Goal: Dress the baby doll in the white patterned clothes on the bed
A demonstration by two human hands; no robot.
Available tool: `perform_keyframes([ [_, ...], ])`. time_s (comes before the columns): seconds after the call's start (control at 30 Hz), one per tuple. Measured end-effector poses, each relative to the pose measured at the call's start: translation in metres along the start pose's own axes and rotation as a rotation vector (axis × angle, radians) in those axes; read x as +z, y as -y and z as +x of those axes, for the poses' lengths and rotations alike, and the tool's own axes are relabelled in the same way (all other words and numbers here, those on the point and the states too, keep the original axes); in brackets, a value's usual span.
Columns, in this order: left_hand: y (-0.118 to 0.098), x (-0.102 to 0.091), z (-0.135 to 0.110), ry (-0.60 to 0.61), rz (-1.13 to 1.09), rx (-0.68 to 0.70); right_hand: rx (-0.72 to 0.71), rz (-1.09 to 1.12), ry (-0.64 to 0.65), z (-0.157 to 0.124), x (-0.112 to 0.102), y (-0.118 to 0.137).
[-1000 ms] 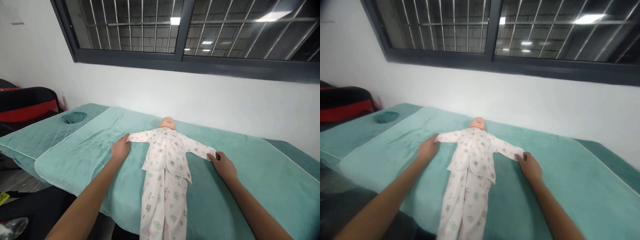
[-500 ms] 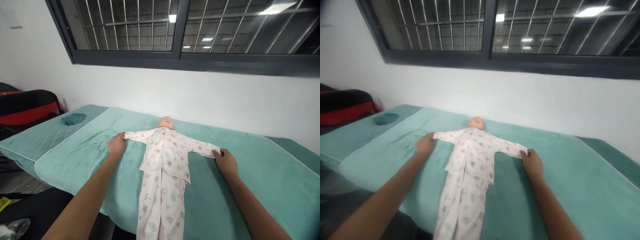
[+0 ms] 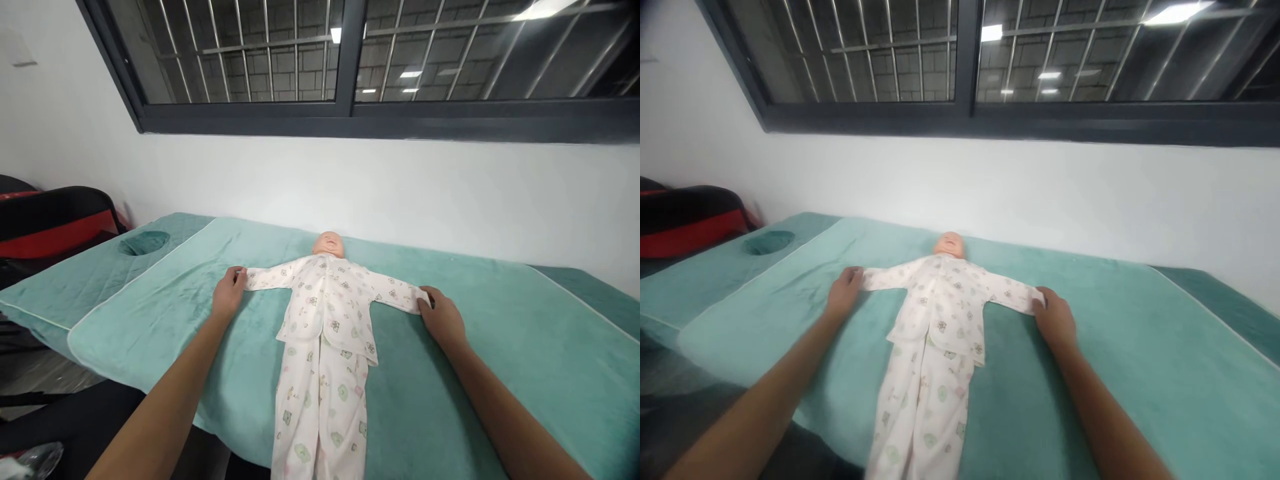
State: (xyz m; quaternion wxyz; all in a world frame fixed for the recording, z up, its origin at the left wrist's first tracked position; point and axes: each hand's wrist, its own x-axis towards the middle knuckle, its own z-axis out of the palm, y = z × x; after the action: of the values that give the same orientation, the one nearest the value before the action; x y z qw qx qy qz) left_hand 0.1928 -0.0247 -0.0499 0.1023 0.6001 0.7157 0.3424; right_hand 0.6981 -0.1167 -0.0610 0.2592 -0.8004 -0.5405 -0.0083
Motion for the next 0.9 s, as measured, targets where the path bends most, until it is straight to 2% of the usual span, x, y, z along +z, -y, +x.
perform_keyframes([
  [0.13, 0.0, 0.002, 0.001, -0.011, -0.005, 0.001, -0.08, -0.056, 0.036, 0.01, 0.005, 0.003],
  [0.37, 0.007, 0.004, 0.003, -0.119, 0.062, -0.11, -0.027, -0.106, 0.037, 0.01, 0.006, 0.004],
  [0.5, 0.007, 0.007, 0.007, -0.087, 0.113, -0.102, -0.042, -0.104, 0.057, 0.005, 0.002, 0.007],
  [0.57, 0.007, 0.008, 0.008, -0.068, 0.129, -0.075, -0.086, -0.085, 0.021, -0.005, -0.002, 0.011],
  [0.63, 0.007, 0.008, 0.008, -0.066, 0.136, -0.051, -0.171, -0.041, -0.072, -0.024, -0.007, 0.019],
  [0.73, 0.008, 0.009, 0.007, -0.076, 0.124, -0.032, -0.357, 0.101, -0.161, -0.07, -0.014, 0.041],
  [0.9, 0.008, 0.006, 0.006, -0.109, 0.041, -0.047, -0.678, 0.256, 0.092, -0.162, -0.023, 0.088],
])
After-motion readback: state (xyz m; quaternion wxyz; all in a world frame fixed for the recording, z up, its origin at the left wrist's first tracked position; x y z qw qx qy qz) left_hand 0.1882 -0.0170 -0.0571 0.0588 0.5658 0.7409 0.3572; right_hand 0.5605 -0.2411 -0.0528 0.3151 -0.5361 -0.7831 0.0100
